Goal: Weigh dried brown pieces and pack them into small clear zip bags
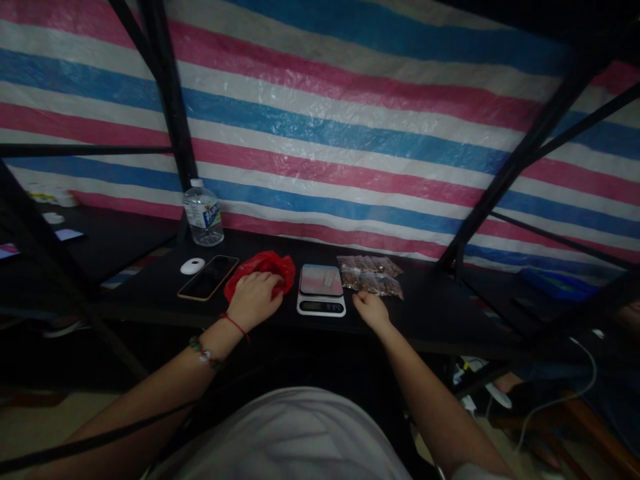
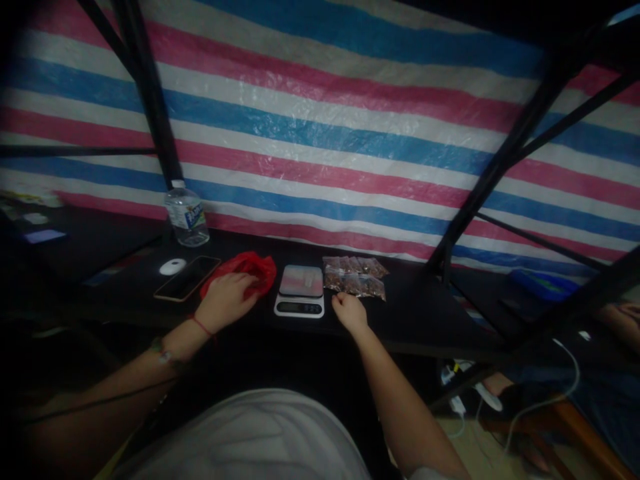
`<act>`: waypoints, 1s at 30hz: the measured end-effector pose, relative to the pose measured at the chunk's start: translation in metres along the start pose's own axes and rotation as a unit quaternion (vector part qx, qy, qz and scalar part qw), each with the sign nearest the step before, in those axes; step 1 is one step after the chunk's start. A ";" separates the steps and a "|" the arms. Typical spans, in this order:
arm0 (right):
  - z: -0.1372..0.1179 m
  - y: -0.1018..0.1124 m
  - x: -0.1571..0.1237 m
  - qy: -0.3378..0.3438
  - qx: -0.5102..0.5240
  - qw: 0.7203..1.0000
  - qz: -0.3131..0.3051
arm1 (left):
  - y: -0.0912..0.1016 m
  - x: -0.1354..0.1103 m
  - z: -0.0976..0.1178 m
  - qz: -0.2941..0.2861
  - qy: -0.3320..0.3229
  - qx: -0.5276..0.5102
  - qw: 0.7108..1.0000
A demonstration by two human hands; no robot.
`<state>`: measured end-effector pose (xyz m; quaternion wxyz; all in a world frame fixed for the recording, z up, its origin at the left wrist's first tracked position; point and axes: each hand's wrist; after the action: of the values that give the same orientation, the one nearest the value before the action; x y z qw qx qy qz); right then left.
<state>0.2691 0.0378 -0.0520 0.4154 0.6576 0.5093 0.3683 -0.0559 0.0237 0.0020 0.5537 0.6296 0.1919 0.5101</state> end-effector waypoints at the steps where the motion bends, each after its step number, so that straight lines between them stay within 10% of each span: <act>1: 0.000 0.000 0.001 -0.006 -0.002 1.000 0.000 | -0.002 0.000 -0.004 -0.027 0.014 0.007 1.000; 6: -0.001 -0.002 0.000 -0.024 -0.008 1.000 0.006 | -0.022 -0.003 -0.027 -0.125 0.045 0.037 0.990; 16: -0.001 -0.003 -0.004 -0.018 -0.001 1.000 0.011 | -0.048 -0.002 -0.039 -0.055 0.041 0.055 0.996; 30: 0.002 0.003 -0.038 0.047 0.029 0.998 -0.021 | 0.001 -0.065 -0.041 -0.005 0.048 0.057 0.997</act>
<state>0.2636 0.0001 -0.0524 0.3793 0.6404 0.5528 0.3748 -0.1176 -0.0084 -0.0301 0.5097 0.6335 0.2503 0.5256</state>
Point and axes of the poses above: each hand's wrist, its own x-axis towards the middle knuckle, its own y-axis out of the back of the hand, z = x × y, and after that the axes turned 8 degrees about -y, right-handed
